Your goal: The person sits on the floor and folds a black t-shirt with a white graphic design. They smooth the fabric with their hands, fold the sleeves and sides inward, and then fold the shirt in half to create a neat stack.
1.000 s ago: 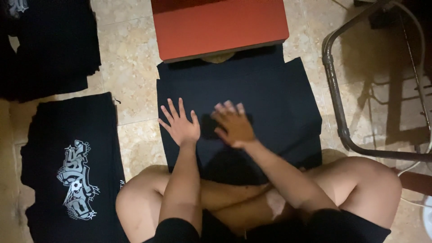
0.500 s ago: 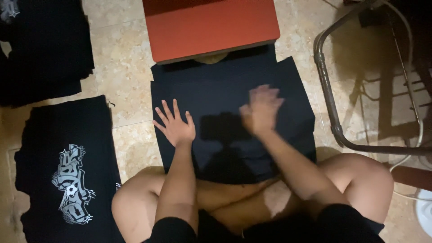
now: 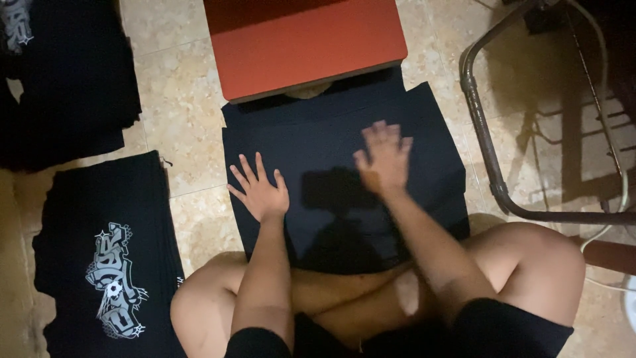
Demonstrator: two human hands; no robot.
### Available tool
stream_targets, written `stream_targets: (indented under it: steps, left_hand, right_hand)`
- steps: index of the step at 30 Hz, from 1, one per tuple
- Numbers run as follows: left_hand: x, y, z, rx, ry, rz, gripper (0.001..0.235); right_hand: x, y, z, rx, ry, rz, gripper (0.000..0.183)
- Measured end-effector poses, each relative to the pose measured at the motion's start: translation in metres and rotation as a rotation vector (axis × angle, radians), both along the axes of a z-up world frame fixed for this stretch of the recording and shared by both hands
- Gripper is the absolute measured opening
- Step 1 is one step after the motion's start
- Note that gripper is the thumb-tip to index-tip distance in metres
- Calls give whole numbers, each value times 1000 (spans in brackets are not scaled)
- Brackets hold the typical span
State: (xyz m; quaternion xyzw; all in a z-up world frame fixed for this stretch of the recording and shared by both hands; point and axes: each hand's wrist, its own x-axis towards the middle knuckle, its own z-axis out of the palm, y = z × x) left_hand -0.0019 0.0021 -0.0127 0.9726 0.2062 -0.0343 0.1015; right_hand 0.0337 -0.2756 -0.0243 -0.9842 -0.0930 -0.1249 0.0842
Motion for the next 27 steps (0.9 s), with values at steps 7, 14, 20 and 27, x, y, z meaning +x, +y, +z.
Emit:
stream_targets:
  steps: [7, 14, 20, 27]
  left_hand:
    - [-1, -4, 7, -3, 18, 23, 64]
    - [0, -1, 4, 2, 9, 19, 64]
    - [0, 0, 1, -20, -21, 14, 65]
    - [-1, -1, 6, -8, -32, 19, 64]
  right_hand:
    - [1, -37, 14, 51, 452, -367, 70]
    - [-47, 85, 31, 103, 265, 255, 66]
    - [-54, 94, -6, 8, 8, 631, 68]
    - [10, -20, 5, 41, 224, -122, 61]
